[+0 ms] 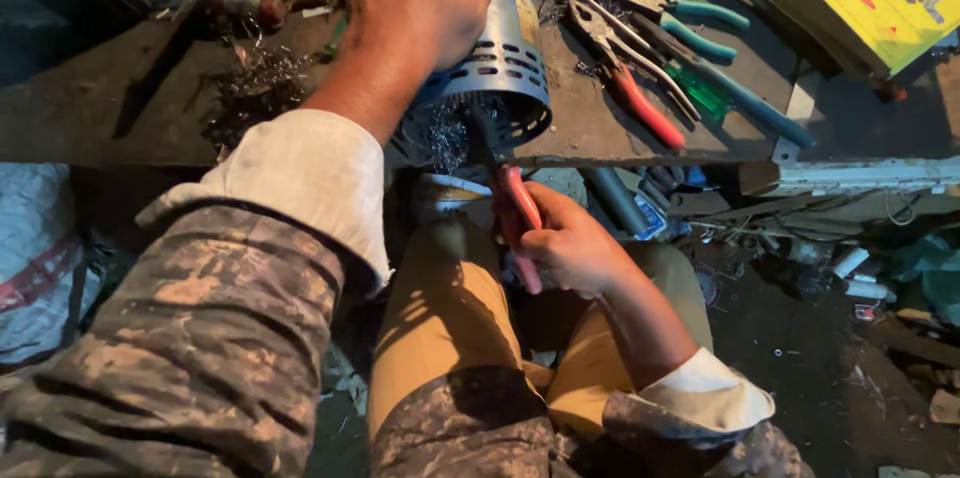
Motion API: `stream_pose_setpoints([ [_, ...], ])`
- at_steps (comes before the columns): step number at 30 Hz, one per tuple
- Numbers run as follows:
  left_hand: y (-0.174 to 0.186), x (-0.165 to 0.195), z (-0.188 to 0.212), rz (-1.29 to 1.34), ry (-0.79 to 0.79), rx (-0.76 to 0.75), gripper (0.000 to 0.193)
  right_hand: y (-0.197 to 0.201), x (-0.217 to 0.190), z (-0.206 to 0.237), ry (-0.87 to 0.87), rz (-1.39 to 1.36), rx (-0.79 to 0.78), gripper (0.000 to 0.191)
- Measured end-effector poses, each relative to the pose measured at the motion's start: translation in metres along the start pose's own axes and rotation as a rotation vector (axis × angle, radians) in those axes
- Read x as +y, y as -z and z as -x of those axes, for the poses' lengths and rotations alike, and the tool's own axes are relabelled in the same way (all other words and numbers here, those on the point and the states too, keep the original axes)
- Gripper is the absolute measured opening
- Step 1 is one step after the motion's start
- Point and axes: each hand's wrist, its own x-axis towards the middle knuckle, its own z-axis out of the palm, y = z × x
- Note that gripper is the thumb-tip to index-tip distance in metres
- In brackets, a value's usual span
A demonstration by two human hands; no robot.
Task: The person sits on the floor at a cluttered workbench and uses red-handled pliers to pull and cut tangled wire out of a blue perforated metal cage, working around the cage opening and turning it as they extract the wire.
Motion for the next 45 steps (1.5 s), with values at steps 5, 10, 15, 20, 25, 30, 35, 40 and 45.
stream_pose_setpoints([
  [5,-0.003,0.000,0.001,-0.045,-0.043,0.074,0.051,-0.013,-0.010,-0.003,0.037,0.435,0.229,0.042],
  [10,-0.005,-0.001,-0.001,0.004,-0.017,0.037,0.047,-0.040,-0.025,0.004,0.165,1.121,0.316,0.037],
  [15,-0.004,0.000,0.000,0.043,0.049,-0.036,0.047,-0.047,-0.035,0.002,0.031,1.236,0.385,0.049],
  [20,-0.004,0.001,0.002,-0.011,-0.036,0.090,0.050,-0.024,-0.022,0.005,-0.028,0.892,0.264,0.043],
  [25,-0.007,-0.001,0.002,-0.028,-0.052,0.046,0.047,-0.003,0.000,0.018,-0.092,-0.808,-0.146,0.062],
  [30,-0.010,-0.003,0.000,-0.062,-0.016,-0.006,0.050,-0.022,0.021,-0.001,0.091,-1.229,-0.435,0.079],
  [35,-0.010,-0.002,-0.001,-0.087,-0.024,-0.008,0.050,-0.028,0.032,-0.015,0.133,-1.354,-0.450,0.080],
  [40,-0.012,-0.002,0.000,-0.095,-0.015,-0.002,0.048,-0.033,0.037,-0.018,0.130,-1.466,-0.517,0.081],
  [45,-0.011,-0.004,0.001,-0.070,-0.049,0.038,0.047,-0.042,0.031,-0.018,0.054,-1.534,-0.438,0.054],
])
